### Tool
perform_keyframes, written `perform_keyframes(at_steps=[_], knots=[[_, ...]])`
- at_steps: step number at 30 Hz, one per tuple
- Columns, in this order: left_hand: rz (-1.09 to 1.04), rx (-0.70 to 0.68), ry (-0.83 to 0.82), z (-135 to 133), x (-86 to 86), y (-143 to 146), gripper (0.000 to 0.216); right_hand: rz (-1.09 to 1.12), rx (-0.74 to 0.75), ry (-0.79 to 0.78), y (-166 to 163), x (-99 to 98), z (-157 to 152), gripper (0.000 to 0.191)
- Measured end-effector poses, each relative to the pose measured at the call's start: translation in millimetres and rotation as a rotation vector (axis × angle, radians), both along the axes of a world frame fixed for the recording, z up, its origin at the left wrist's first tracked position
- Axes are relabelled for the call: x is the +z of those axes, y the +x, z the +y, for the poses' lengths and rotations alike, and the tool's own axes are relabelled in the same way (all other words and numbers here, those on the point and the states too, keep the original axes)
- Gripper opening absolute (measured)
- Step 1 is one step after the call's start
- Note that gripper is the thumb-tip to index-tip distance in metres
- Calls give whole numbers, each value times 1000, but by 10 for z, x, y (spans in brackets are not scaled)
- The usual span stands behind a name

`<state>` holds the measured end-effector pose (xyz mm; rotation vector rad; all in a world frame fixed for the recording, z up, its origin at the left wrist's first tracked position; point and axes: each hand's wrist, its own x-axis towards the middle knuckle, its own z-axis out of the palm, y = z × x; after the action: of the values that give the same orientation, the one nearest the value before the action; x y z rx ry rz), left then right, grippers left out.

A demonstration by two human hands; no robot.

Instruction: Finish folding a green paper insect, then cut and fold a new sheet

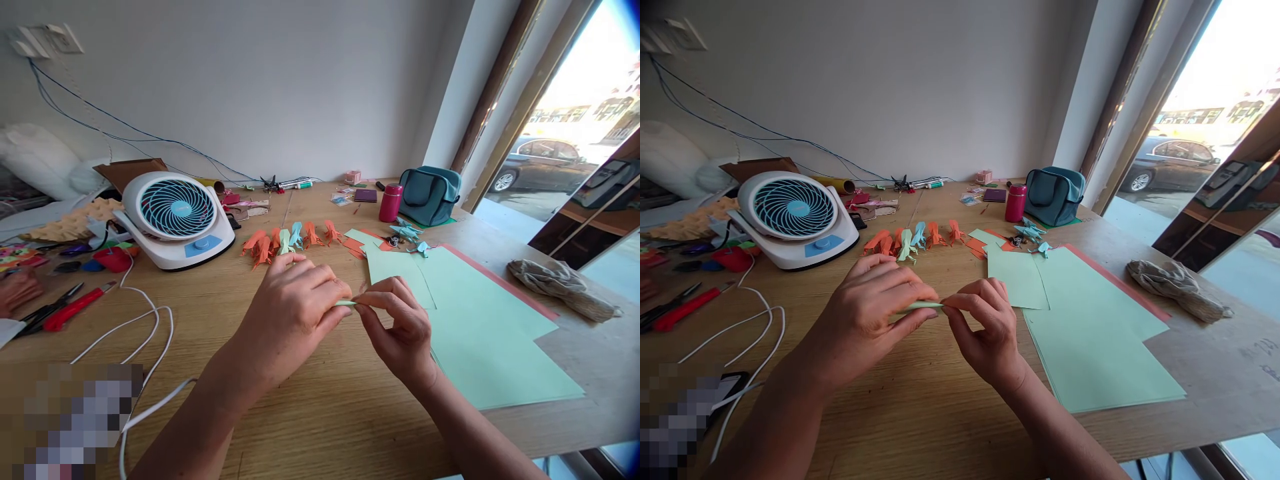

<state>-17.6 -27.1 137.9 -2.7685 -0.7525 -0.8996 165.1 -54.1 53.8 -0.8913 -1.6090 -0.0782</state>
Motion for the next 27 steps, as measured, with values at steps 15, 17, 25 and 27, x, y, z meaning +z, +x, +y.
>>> perform_keyframes(at_steps=[15,17,25,27], knots=[[-462,-68,-590,223,-45,-109,17,229,75,-126,-36,-80,-11,12],[-490,-96,-605,232,-50,-107,14,236,80,-124,-39,-89,-16,12],[-530,-124,-646,242,-71,-88,9,245,103,-137,-66,-113,-10,13],[-532,-120,-660,246,-76,-85,9,250,108,-150,-79,-123,-5,13]])
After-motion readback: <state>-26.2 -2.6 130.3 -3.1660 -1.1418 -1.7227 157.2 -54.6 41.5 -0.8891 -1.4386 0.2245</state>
